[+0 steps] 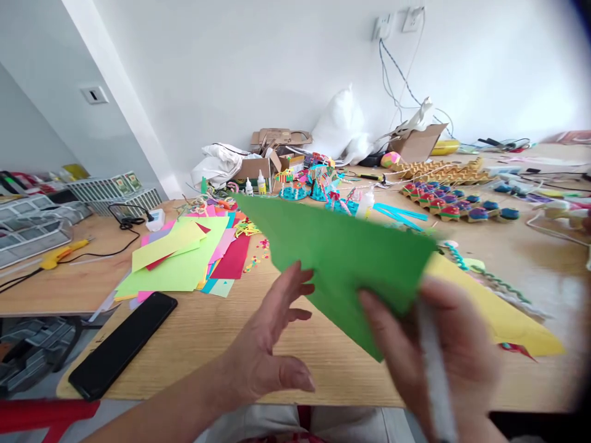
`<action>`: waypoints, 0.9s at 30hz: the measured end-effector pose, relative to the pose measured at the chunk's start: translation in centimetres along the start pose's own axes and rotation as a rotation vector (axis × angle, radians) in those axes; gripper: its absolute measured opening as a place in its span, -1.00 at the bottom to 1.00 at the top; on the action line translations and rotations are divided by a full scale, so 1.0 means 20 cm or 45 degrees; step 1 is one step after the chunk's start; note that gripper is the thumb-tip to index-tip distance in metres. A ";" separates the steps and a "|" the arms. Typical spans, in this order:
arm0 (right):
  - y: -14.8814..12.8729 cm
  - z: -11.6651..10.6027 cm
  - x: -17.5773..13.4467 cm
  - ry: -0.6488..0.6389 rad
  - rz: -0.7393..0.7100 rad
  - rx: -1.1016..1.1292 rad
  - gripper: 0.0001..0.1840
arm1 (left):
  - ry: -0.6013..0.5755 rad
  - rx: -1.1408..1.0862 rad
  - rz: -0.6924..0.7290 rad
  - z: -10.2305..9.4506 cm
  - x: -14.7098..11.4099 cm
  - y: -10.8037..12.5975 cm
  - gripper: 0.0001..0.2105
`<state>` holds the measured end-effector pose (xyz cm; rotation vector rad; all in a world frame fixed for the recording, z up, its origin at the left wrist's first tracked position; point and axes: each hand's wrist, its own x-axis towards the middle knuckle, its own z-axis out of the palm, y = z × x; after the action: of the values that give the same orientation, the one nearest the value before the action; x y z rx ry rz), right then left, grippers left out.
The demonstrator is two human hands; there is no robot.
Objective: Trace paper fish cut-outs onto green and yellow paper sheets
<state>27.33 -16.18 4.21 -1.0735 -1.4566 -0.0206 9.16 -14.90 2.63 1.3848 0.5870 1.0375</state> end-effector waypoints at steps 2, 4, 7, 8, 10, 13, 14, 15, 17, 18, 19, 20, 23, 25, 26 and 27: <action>-0.03 0.07 -0.03 -0.281 -0.176 0.124 -0.66 | -0.036 -0.131 0.011 0.05 -0.01 -0.04 -0.19; -0.05 0.13 -0.05 -0.431 -0.313 0.180 -0.62 | 0.008 -0.235 -0.017 0.07 -0.02 -0.08 -0.28; -0.06 0.18 -0.10 -0.561 -0.314 0.235 -0.58 | 0.163 -0.383 -0.106 0.08 -0.04 -0.12 -0.35; -0.06 0.19 -0.11 -0.586 -0.276 0.243 -0.59 | 0.258 -0.444 -0.138 0.08 -0.04 -0.13 -0.38; -0.05 0.18 -0.13 -0.614 -0.213 0.249 -0.62 | 0.465 -0.567 -0.202 0.06 -0.04 -0.14 -0.46; 0.01 0.14 -0.11 -0.549 -0.186 0.183 -0.68 | 0.646 -0.660 -0.278 0.00 -0.01 -0.13 -0.55; 0.05 0.11 -0.10 -0.462 -0.149 0.106 -0.70 | 0.667 -0.662 -0.296 -0.03 0.00 -0.12 -0.55; 0.10 0.09 -0.08 -0.360 -0.067 -0.004 -0.72 | 0.674 -0.660 -0.323 -0.05 0.00 -0.11 -0.56; 0.21 0.03 -0.05 -0.257 0.136 -0.200 -0.69 | 0.659 -0.656 -0.382 -0.11 0.01 -0.10 -0.59; 0.26 0.01 -0.04 -0.266 0.253 -0.257 -0.65 | 0.645 -0.658 -0.406 -0.13 0.01 -0.09 -0.60; 0.31 -0.02 -0.04 -0.304 0.388 -0.288 -0.62 | 0.625 -0.661 -0.430 -0.15 0.00 -0.09 -0.62; 0.36 -0.03 -0.05 -0.392 0.504 -0.258 -0.61 | 0.597 -0.666 -0.457 -0.17 0.00 -0.09 -0.64; 0.45 -0.07 -0.12 -0.592 0.697 0.099 -0.62 | 0.472 -0.686 -0.589 -0.20 -0.01 -0.11 -0.68; 0.47 -0.08 -0.17 -0.592 0.733 0.185 -0.60 | 0.417 -0.705 -0.675 -0.21 -0.01 -0.12 -0.69; 0.48 -0.09 -0.20 -0.550 0.729 0.163 -0.60 | 0.412 -0.714 -0.711 -0.21 -0.01 -0.13 -0.70; 0.49 -0.10 -0.22 -0.531 0.728 0.110 -0.60 | 0.419 -0.719 -0.740 -0.21 -0.02 -0.14 -0.70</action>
<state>33.82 -14.32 -4.26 -1.4441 -1.4425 0.7019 6.06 -12.68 -0.76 0.4995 0.8004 0.8582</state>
